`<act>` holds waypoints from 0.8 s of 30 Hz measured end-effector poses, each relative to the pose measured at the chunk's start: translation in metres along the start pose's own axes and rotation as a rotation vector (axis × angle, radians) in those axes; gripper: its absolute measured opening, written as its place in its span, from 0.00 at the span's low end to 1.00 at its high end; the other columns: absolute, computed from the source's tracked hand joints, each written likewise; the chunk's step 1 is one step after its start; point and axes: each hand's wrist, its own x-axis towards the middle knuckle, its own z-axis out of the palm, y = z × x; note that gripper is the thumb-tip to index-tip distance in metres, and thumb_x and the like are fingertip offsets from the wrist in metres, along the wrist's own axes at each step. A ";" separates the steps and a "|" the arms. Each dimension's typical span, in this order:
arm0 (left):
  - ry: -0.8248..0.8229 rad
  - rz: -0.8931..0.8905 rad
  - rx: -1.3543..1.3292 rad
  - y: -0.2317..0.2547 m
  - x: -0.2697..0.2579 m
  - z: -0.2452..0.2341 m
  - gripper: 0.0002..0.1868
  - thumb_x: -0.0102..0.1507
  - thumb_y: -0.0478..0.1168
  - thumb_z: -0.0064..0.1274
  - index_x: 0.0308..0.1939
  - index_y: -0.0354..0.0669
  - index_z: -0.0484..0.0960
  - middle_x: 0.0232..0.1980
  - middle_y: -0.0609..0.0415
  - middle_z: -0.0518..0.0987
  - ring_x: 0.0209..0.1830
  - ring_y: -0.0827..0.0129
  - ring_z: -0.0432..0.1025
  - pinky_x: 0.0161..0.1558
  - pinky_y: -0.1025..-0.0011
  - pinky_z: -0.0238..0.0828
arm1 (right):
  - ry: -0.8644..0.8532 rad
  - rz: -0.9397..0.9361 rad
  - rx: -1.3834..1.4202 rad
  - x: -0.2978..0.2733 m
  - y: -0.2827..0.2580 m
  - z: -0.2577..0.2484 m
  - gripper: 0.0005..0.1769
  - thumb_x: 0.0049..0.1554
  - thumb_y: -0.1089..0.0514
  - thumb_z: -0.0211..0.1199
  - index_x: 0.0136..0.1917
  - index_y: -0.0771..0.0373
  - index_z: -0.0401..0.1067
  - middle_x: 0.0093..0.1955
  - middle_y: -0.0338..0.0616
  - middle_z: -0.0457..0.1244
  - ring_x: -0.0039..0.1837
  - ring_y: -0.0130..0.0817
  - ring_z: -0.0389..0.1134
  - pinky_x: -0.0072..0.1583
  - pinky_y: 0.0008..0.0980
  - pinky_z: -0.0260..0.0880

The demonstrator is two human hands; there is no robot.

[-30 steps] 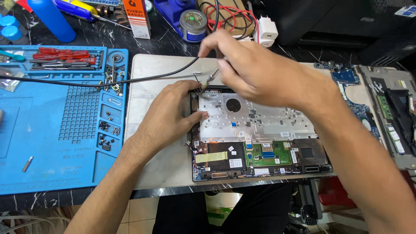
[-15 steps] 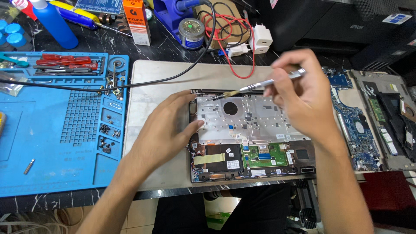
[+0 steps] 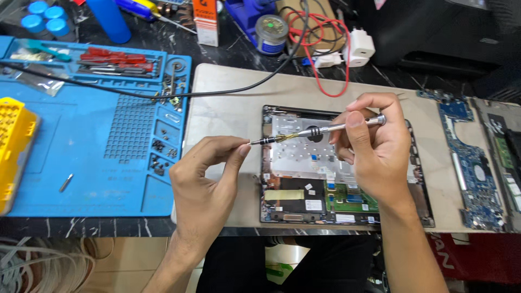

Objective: The person uses a screwdriver to remove screws from a laptop chassis, detaches the keyboard, and then reattaches it. They continue to secure the keyboard and other components with screws, working on the internal parts of the laptop.

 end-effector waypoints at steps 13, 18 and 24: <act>0.123 0.079 0.636 -0.066 -0.010 -0.083 0.04 0.71 0.30 0.74 0.50 0.40 0.97 0.57 0.49 0.90 0.69 0.43 0.76 0.70 0.50 0.75 | -0.018 -0.031 -0.095 -0.003 -0.004 0.045 0.15 0.77 0.50 0.59 0.66 0.61 0.60 0.50 0.54 0.69 0.45 0.36 0.75 0.38 0.26 0.65; 0.051 0.098 0.664 -0.066 -0.010 -0.076 0.04 0.72 0.32 0.70 0.50 0.41 0.97 0.63 0.46 0.88 0.76 0.38 0.70 0.72 0.47 0.73 | 0.023 -0.038 -0.151 -0.001 -0.001 0.036 0.15 0.78 0.50 0.58 0.66 0.61 0.60 0.52 0.53 0.68 0.45 0.37 0.75 0.36 0.26 0.62; 0.039 0.181 0.689 -0.047 -0.011 -0.063 0.07 0.76 0.28 0.65 0.57 0.34 0.94 0.64 0.41 0.88 0.75 0.34 0.72 0.73 0.42 0.73 | 0.070 -0.036 -0.151 -0.002 -0.003 0.022 0.12 0.80 0.53 0.58 0.66 0.61 0.59 0.47 0.55 0.67 0.42 0.38 0.73 0.36 0.27 0.60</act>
